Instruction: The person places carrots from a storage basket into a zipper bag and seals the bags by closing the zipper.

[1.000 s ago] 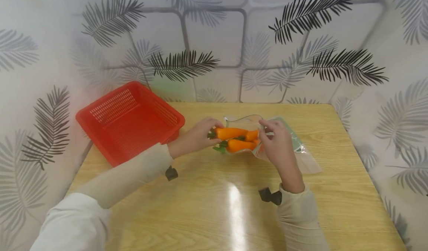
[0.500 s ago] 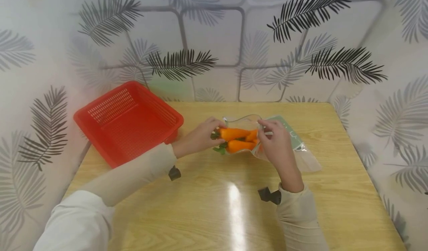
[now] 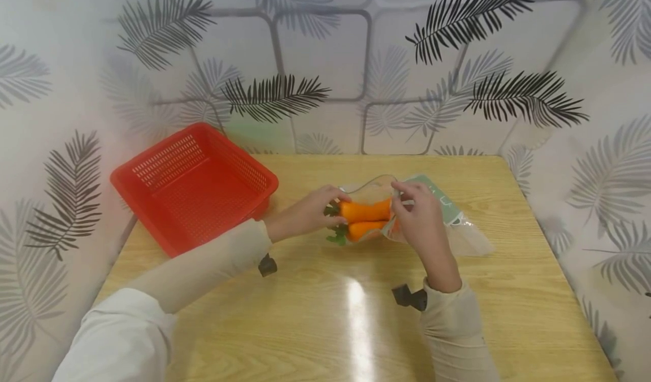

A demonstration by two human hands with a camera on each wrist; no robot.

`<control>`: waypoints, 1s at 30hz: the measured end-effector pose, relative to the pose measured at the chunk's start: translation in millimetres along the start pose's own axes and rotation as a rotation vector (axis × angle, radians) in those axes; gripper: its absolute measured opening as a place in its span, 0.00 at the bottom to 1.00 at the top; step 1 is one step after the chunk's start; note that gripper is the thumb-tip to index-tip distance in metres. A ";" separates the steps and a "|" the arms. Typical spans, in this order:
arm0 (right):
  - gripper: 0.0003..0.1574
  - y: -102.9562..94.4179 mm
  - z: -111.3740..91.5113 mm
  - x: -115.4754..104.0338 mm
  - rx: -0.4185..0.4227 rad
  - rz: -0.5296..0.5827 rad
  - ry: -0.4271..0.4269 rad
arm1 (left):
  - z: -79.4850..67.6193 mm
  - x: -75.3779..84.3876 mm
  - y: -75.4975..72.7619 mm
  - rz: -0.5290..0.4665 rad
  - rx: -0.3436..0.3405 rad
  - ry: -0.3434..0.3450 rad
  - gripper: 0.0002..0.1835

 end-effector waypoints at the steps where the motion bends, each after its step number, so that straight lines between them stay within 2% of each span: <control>1: 0.19 -0.1 0.0 -0.3 -0.001 -0.001 0.001 | 0.2 0.7 0.5 -0.003 0.002 0.003 0.23; 11: 0.19 -1.0 -0.4 -1.3 0.006 -0.014 -0.011 | 5.8 4.2 10.1 0.014 0.015 0.038 0.24; 17: 0.19 -1.8 -2.5 -0.9 0.003 0.002 -0.009 | 5.3 6.4 13.5 0.092 -0.002 0.084 0.29; 21: 0.20 -3.3 -4.1 1.2 -0.003 -0.002 0.014 | -0.1 2.1 8.1 0.114 0.021 0.081 0.30; 30: 0.20 -7.5 -5.4 4.0 0.010 -0.009 -0.003 | -8.2 -10.7 -8.9 0.028 0.083 0.043 0.23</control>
Point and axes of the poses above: each hand's wrist, its own z-axis towards the middle knuckle, its own y-axis out of the palm, x = y × z, the point moved 8 cm from there along z, towards the middle knuckle, and after that the axes turned 1 degree about -y, right-handed, at the moved point
